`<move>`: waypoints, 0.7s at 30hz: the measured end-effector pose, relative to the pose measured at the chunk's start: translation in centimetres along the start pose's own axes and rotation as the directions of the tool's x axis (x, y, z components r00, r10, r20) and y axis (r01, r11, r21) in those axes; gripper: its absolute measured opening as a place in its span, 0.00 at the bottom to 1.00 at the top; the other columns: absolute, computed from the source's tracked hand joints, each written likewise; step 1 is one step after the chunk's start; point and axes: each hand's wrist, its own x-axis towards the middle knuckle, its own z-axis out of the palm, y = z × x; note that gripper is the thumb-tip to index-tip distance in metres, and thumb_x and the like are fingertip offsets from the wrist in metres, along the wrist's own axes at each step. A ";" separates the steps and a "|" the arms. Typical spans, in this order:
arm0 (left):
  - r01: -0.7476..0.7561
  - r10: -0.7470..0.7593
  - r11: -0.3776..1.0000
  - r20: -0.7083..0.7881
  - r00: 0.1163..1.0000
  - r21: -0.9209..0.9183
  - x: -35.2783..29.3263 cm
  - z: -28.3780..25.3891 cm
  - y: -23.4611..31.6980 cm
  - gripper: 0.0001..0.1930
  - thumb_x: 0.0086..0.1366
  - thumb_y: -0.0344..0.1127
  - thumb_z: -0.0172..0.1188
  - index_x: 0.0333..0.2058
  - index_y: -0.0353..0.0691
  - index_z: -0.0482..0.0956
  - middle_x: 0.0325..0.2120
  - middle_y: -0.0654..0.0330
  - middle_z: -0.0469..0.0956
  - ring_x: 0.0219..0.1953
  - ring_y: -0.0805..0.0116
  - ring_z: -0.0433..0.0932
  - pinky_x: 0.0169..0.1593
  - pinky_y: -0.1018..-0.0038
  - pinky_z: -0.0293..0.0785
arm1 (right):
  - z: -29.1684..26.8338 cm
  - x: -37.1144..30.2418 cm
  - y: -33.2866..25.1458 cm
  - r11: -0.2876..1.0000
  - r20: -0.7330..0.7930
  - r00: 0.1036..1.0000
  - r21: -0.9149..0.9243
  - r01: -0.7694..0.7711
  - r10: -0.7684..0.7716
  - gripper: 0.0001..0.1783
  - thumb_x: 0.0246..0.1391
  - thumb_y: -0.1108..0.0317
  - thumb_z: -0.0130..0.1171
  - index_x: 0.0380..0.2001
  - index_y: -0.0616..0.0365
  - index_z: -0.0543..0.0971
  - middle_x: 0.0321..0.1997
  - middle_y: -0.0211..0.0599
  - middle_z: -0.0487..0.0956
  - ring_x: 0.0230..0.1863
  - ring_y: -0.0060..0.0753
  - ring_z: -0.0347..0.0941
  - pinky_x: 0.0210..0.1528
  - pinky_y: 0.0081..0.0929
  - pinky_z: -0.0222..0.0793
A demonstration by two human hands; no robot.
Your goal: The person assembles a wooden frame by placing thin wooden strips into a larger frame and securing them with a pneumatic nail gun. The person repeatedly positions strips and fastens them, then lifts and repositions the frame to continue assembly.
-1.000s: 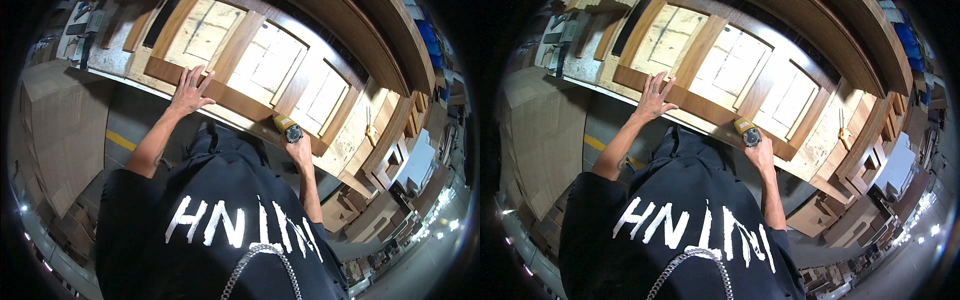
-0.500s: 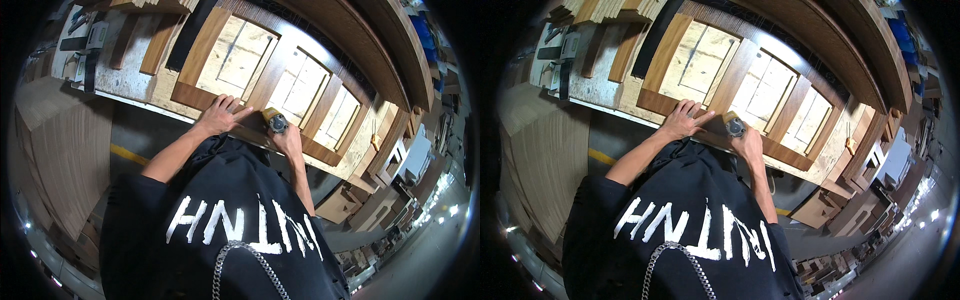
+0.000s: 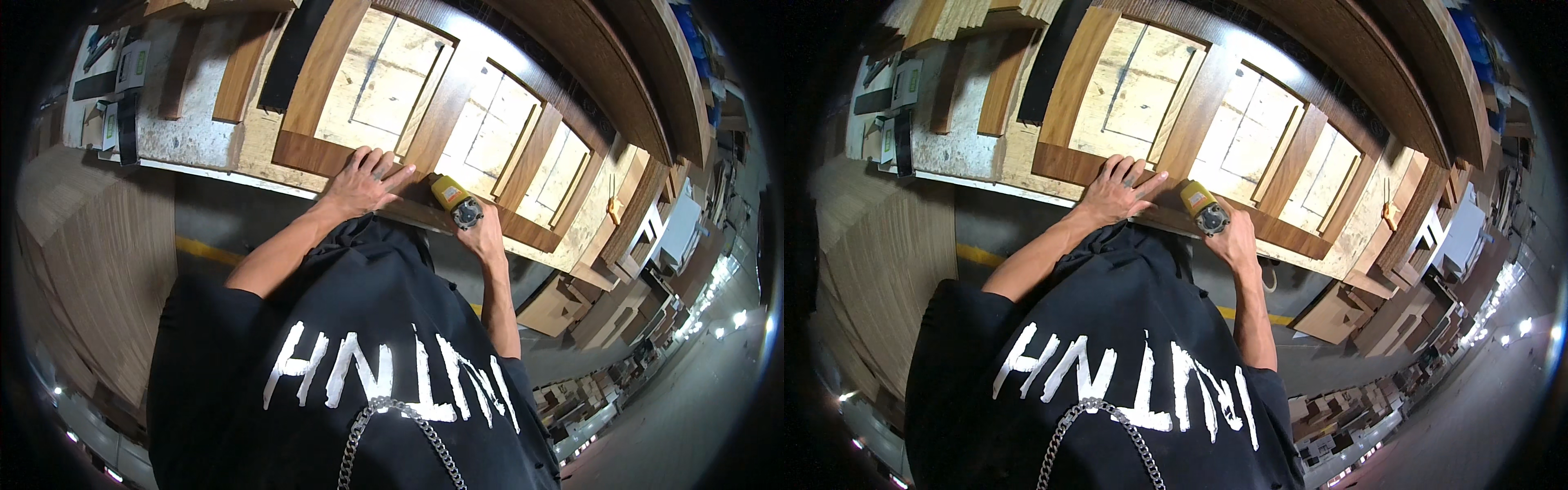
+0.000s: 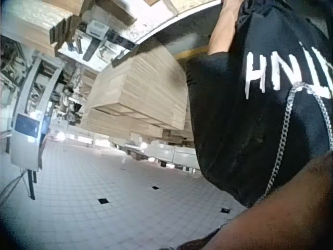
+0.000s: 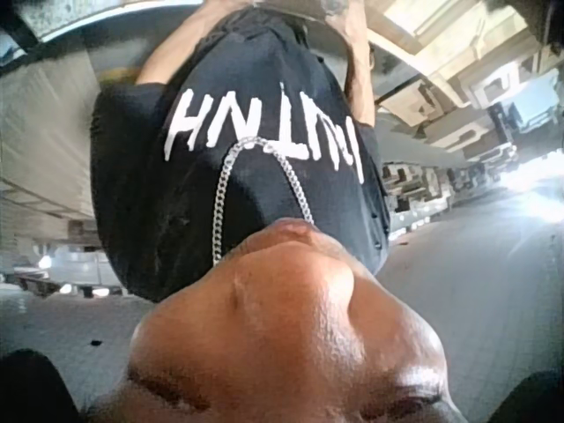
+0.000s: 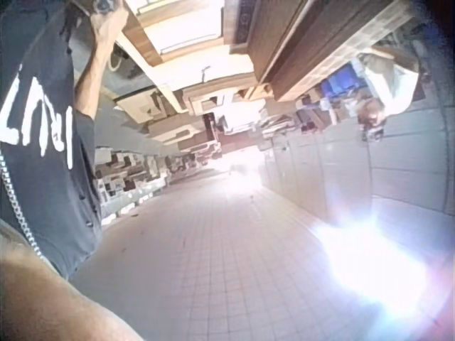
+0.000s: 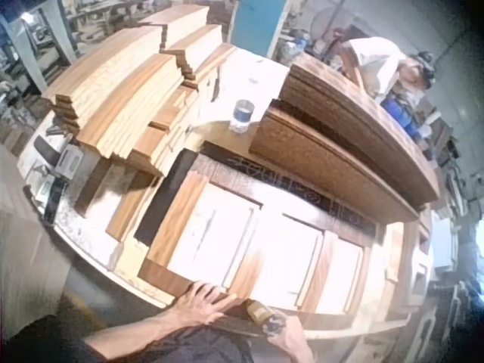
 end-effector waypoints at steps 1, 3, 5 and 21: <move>0.001 -0.001 1.000 0.003 1.000 0.002 0.0 0.0 0.0 0.43 0.60 0.57 0.69 0.71 0.55 0.65 0.57 0.52 0.66 0.60 0.50 0.62 0.68 0.51 0.56 | 0.1 0.1 0.0 1.000 0.007 1.000 -0.024 0.003 -0.003 0.28 0.43 0.70 0.66 0.53 0.60 0.82 0.36 0.58 0.84 0.40 0.60 0.82 0.46 0.42 0.77; 0.003 -0.003 1.000 0.007 1.000 -0.002 -0.1 0.2 0.0 0.45 0.57 0.56 0.72 0.71 0.55 0.64 0.58 0.51 0.65 0.61 0.50 0.62 0.68 0.50 0.56 | 0.5 0.4 0.6 0.998 0.018 1.000 -0.058 0.013 -0.012 0.30 0.42 0.71 0.66 0.54 0.59 0.81 0.36 0.57 0.85 0.40 0.60 0.82 0.46 0.43 0.77; -0.002 0.002 1.000 0.003 1.000 0.004 0.0 0.2 0.0 0.44 0.58 0.56 0.72 0.71 0.55 0.64 0.58 0.51 0.65 0.61 0.50 0.62 0.68 0.51 0.56 | 0.8 0.5 1.1 0.998 0.018 0.999 -0.055 0.043 -0.042 0.31 0.41 0.70 0.67 0.54 0.60 0.81 0.36 0.57 0.85 0.41 0.60 0.82 0.47 0.43 0.78; 0.016 -0.016 0.999 -0.020 1.000 -0.031 -0.3 0.9 0.1 0.42 0.61 0.55 0.69 0.71 0.55 0.64 0.58 0.51 0.67 0.62 0.50 0.63 0.70 0.51 0.54 | 0.3 0.5 -1.2 0.992 0.015 0.998 -0.106 0.064 -0.063 0.29 0.44 0.67 0.69 0.53 0.60 0.82 0.38 0.55 0.85 0.41 0.59 0.82 0.47 0.43 0.77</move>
